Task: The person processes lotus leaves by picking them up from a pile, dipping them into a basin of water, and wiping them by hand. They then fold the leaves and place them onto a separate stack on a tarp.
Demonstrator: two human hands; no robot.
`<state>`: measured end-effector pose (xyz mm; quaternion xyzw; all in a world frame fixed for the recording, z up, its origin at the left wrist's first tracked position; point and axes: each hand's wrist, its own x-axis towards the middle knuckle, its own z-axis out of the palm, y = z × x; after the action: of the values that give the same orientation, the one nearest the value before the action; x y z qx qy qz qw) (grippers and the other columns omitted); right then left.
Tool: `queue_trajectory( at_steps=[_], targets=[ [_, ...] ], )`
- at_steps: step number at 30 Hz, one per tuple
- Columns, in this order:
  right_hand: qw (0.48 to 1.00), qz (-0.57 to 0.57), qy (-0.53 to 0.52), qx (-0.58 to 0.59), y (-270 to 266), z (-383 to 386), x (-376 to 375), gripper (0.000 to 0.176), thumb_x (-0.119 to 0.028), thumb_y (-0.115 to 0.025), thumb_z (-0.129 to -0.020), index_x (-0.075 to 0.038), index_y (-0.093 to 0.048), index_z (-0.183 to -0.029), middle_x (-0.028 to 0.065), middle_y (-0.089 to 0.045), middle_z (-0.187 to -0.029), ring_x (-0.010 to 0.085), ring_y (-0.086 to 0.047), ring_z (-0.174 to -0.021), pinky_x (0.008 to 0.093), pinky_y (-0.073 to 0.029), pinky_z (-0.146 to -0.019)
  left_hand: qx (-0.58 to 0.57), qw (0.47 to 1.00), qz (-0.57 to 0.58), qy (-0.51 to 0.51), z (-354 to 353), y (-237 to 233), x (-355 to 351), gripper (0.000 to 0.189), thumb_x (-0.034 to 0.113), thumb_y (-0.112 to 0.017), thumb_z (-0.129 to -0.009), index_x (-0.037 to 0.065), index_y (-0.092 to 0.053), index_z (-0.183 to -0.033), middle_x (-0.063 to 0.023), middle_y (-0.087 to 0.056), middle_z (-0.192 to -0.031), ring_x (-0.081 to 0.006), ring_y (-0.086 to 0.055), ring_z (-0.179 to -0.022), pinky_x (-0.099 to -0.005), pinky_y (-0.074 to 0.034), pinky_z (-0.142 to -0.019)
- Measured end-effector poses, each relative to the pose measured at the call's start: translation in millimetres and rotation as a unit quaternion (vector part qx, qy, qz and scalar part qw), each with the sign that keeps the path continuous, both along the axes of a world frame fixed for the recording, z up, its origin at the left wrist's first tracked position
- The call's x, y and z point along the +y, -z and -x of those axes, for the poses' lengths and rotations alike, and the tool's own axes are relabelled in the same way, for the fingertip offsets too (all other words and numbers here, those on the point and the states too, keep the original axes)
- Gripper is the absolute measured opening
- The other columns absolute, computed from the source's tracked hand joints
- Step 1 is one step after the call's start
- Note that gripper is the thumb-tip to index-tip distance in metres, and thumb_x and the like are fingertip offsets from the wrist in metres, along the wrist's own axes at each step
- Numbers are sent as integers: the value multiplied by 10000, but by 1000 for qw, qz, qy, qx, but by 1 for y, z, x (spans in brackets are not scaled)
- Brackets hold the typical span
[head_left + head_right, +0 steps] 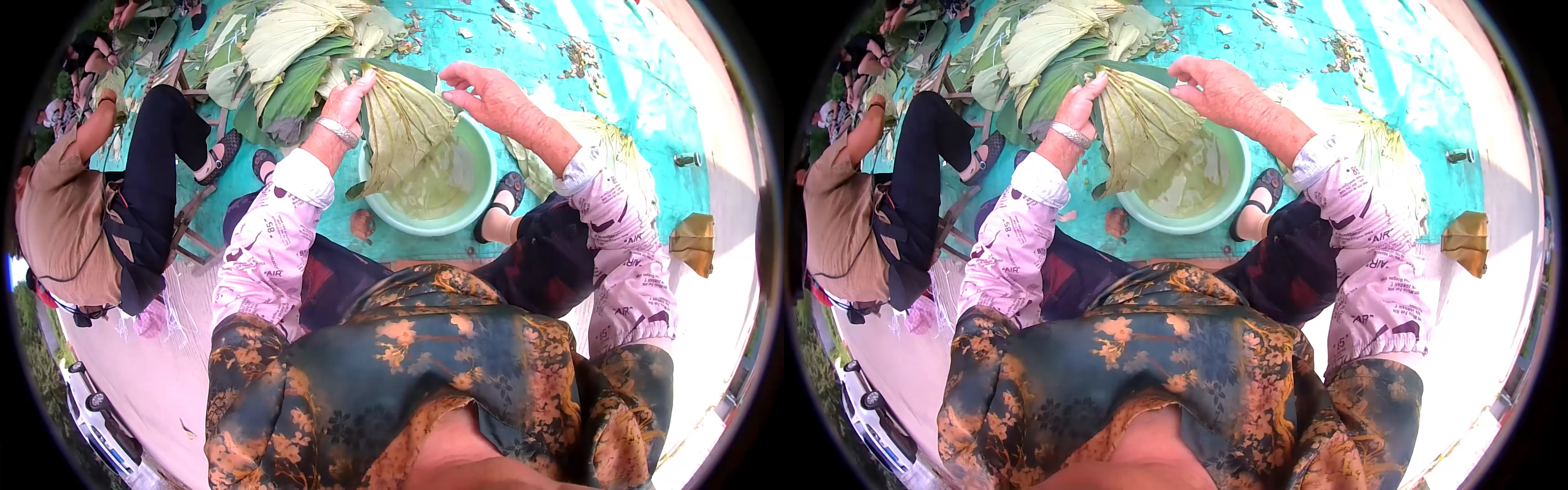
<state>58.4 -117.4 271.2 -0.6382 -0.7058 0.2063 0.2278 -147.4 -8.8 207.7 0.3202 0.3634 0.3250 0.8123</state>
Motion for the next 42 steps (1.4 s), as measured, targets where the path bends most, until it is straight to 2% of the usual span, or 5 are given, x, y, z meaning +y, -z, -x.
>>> queue_trajectory(
  at_steps=[19, 27, 34, 38, 42],
  targets=[
    [992, -41, 119, -8, 13, 50, -6, 364, -249, -701, -656, -62, -499, -894, 105, -548, -858, 291, -547, -817, 379, -442, -708, -34, 999, 14, 28, -11, -12, -40, 304, 289, -493, -877, 40, -541, -1045, -65, -577, -1019, -160, -557, -913, -314, -453, -811],
    [982, -25, 29, 186, 6, 25, -2, 287, -126, -693, -676, -42, -441, -783, -7, -472, -693, 92, -460, -655, 249, -411, -610, -56, 998, 21, 23, -7, -11, -26, 291, 259, -519, -861, 27, -534, -1036, -99, -584, -1015, -199, -583, -887, -355, -476, -786],
    [943, 48, 0, 329, 5, 0, -4, 217, -95, -626, -729, -9, -550, -913, 9, -563, -785, 88, -508, -716, 241, -430, -677, -22, 999, 15, -35, -4, -3, -9, 286, 233, -528, -855, 2, -527, -1024, -126, -584, -1009, -223, -584, -881, -373, -479, -782],
    [944, 156, 3, 291, 0, -14, -7, 226, -66, -593, -765, -12, -560, -982, 1, -588, -871, 69, -533, -801, 233, -437, -755, 19, 993, -32, -115, 6, 1, 9, 384, 268, -634, -776, -9, -505, -1008, -114, -563, -973, -213, -536, -884, -378, -443, -779],
    [973, 68, 14, 221, 15, -26, -5, 208, -90, -601, -772, -3, -543, -952, -6, -583, -831, 63, -519, -751, 236, -440, -700, 4, 975, -63, -211, 17, -18, 24, 401, 265, -630, -779, -20, -487, -1021, -139, -555, -985, -222, -550, -840, -368, -465, -725]
  ],
)
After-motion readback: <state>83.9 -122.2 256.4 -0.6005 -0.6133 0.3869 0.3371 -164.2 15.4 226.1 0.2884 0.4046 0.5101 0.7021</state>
